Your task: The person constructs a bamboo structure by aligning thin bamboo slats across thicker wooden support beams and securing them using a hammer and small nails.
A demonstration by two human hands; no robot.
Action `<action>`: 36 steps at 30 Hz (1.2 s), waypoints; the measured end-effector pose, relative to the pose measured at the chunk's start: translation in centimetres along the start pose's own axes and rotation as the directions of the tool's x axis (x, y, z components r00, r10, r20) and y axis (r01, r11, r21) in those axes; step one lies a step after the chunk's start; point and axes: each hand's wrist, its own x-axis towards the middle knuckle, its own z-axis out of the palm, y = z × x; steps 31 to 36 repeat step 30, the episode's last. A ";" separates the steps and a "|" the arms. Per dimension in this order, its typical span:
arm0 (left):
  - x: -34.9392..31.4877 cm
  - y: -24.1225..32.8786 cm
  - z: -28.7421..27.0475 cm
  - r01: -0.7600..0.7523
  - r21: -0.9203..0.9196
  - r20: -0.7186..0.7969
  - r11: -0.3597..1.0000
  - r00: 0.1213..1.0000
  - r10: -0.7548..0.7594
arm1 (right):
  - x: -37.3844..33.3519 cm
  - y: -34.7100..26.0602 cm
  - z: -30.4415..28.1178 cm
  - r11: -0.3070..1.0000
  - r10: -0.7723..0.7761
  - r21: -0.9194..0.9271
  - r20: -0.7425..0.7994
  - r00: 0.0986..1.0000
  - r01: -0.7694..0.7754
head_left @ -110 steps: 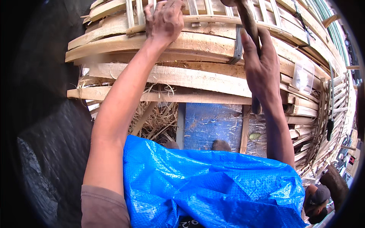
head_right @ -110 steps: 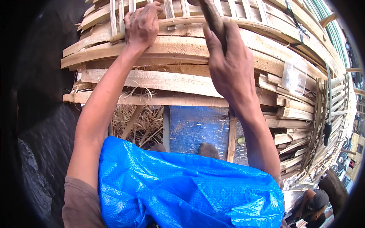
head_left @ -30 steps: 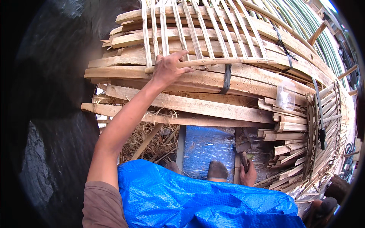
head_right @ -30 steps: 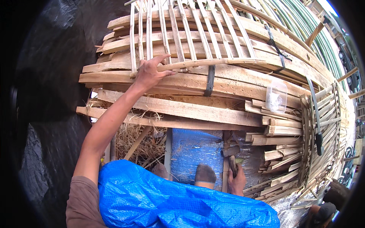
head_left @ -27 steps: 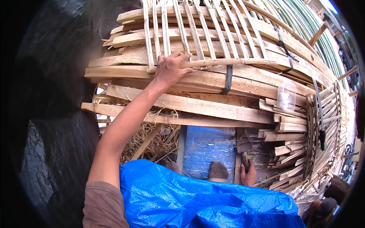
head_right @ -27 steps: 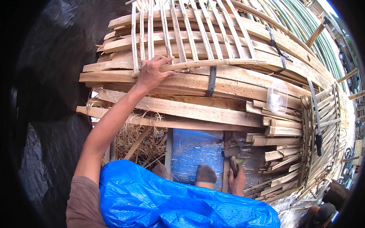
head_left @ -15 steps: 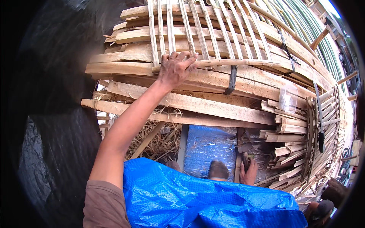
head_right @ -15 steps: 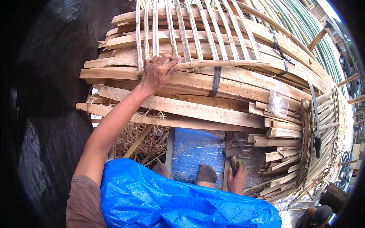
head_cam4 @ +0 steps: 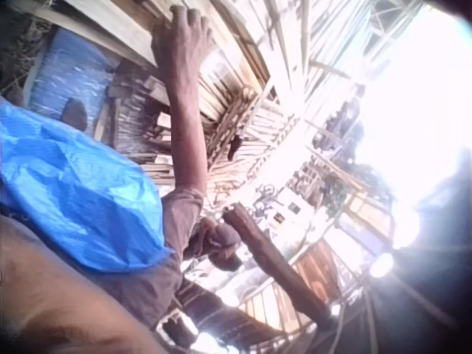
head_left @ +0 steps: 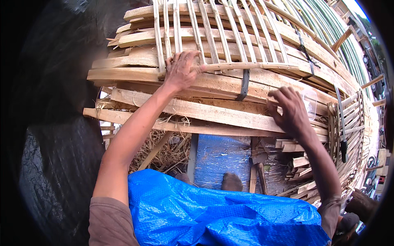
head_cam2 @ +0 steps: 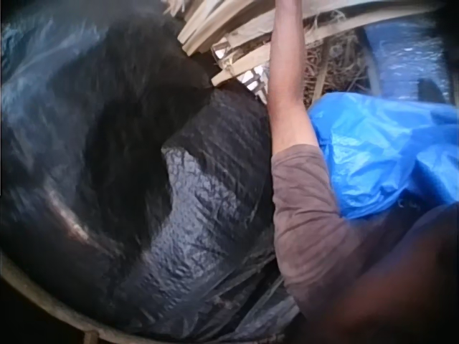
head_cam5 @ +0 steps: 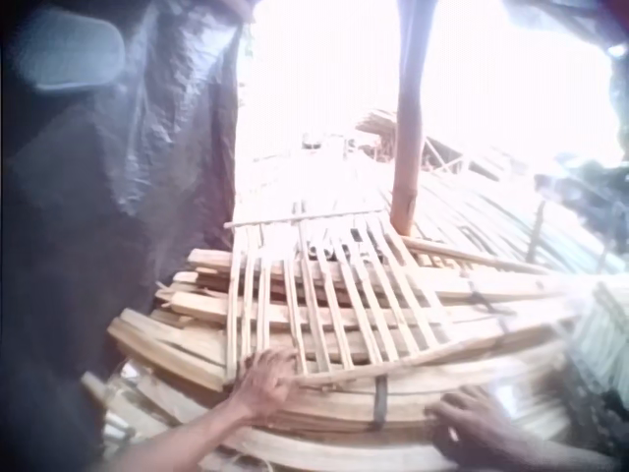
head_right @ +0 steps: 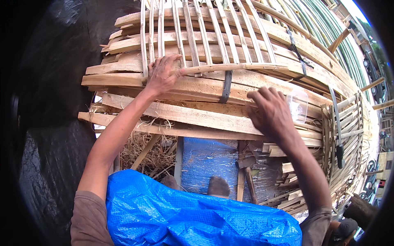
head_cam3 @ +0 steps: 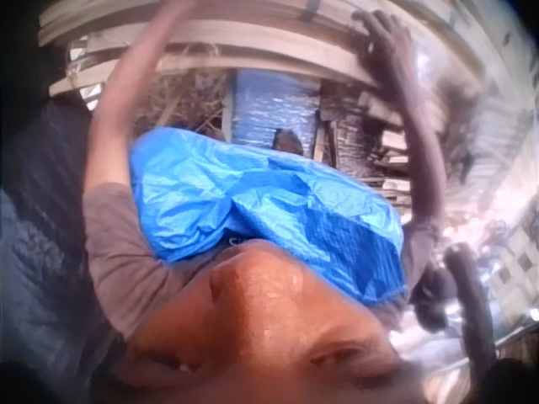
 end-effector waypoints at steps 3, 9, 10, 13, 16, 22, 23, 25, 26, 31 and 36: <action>1.4 0.4 -0.7 0.122 -0.031 0.010 0.992 0.993 -0.121 | 5.5 3.5 -0.5 0.993 -0.025 -0.118 0.005 1.000 0.026; 1.7 2.1 0.3 -0.078 0.203 -0.219 0.976 0.968 0.123 | 12.0 5.6 3.1 0.998 -0.021 -0.057 -0.101 0.995 0.015; 1.5 1.6 0.5 -0.131 0.175 -0.252 0.976 0.952 0.173 | 12.6 5.1 3.8 0.997 -0.053 -0.054 -0.102 0.993 0.048; 1.5 1.9 0.4 -0.137 0.136 -0.235 0.981 0.958 0.167 | 13.5 4.4 7.0 0.986 -0.166 -0.013 -0.212 0.963 0.167; 1.6 2.6 0.0 -0.091 0.140 -0.160 0.986 0.981 0.114 | 14.1 3.4 9.5 0.982 -0.187 -0.054 -0.260 0.947 0.179; 1.9 2.2 -0.1 0.020 0.000 -0.116 1.000 0.993 -0.020 | 13.9 2.9 10.4 0.991 -0.135 -0.033 -0.299 0.945 0.131; 2.1 1.9 -0.5 0.038 -0.061 -0.081 0.997 0.996 -0.043 | 13.9 3.0 10.3 0.991 -0.134 -0.020 -0.302 0.944 0.134; 2.5 1.9 -0.9 0.085 -0.129 0.001 0.988 0.996 -0.085 | 13.9 3.3 10.6 0.991 -0.125 0.006 -0.305 0.944 0.133; 3.1 2.3 -1.5 0.110 -0.138 0.047 0.984 0.993 -0.105 | 13.9 3.3 10.5 0.991 -0.122 0.011 -0.308 0.944 0.132; 4.0 3.0 -2.9 0.246 -0.203 0.237 0.948 0.951 -0.196 | 13.8 3.6 10.7 0.995 -0.101 -0.010 -0.269 0.958 0.102; 4.0 3.0 -2.9 0.246 -0.203 0.237 0.948 0.951 -0.196 | 13.8 3.6 10.7 0.995 -0.101 -0.010 -0.269 0.958 0.102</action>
